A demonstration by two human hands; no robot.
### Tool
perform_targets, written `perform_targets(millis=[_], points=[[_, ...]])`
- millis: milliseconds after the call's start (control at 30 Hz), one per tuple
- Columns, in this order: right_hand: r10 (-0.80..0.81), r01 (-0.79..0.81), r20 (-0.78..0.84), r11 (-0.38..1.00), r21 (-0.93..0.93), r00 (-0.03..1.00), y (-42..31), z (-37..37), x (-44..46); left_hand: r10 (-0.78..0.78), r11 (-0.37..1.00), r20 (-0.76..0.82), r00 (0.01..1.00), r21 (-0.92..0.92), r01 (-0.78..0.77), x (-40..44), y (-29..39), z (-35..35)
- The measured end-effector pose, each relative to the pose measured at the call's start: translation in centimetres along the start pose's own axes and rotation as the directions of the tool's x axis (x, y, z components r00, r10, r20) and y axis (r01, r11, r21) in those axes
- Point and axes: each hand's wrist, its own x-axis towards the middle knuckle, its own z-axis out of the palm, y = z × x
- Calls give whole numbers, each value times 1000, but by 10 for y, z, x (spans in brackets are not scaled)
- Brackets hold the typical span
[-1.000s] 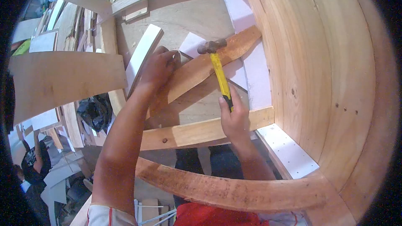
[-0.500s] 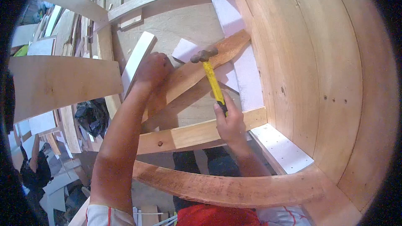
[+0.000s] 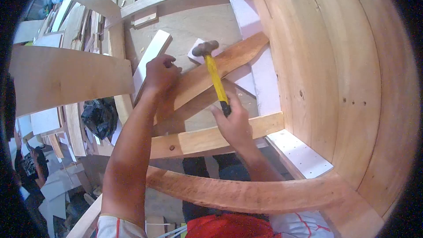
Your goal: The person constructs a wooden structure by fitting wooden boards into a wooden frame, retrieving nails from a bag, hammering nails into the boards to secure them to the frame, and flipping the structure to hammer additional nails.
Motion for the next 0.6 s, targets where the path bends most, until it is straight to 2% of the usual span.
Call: perform_targets(millis=[33, 67, 100, 167, 267, 300, 400, 433, 533, 600], points=[[73, -71, 58, 997, -32, 996, -9, 3, 4, -57, 994, -17, 998, -96, 55, -2, -2, -3], [29, -31, 34, 998, 49, 999, -14, 12, 8, -116, 976, -28, 993, -191, 108, -4, -4, -6], [-15, 14, 6, 991, 130, 1000, -20, 22, 14, -159, 915, 15, 987, -372, 154, -7, -4, -9], [-49, 49, -9, 975, 219, 999, -32, 38, 27, -219, 694, 120, 968, -679, 241, -18, -5, -16], [3, -12, 33, 958, 288, 999, -50, 58, 45, -170, 710, 64, 983, -684, 168, -35, 22, -40], [16, -25, 33, 955, 295, 999, -52, 66, 51, -151, 645, 94, 984, -745, 170, -36, 20, -44], [-31, -16, 123, 933, 360, 992, -55, 81, 59, -127, 600, 35, 991, -793, 105, -49, 21, -50], [72, -159, 216, 893, 421, 974, -62, 80, 54, -129, 593, 11, 992, -800, 86, -56, 22, -51], [-16, -66, 213, 926, 372, 977, -62, 91, 49, -128, 713, -76, 989, -700, 39, -75, 18, -60], [-74, -27, 233, 915, 404, 970, -61, 99, 43, -172, 762, -113, 979, -645, 60, -88, 20, -63]])
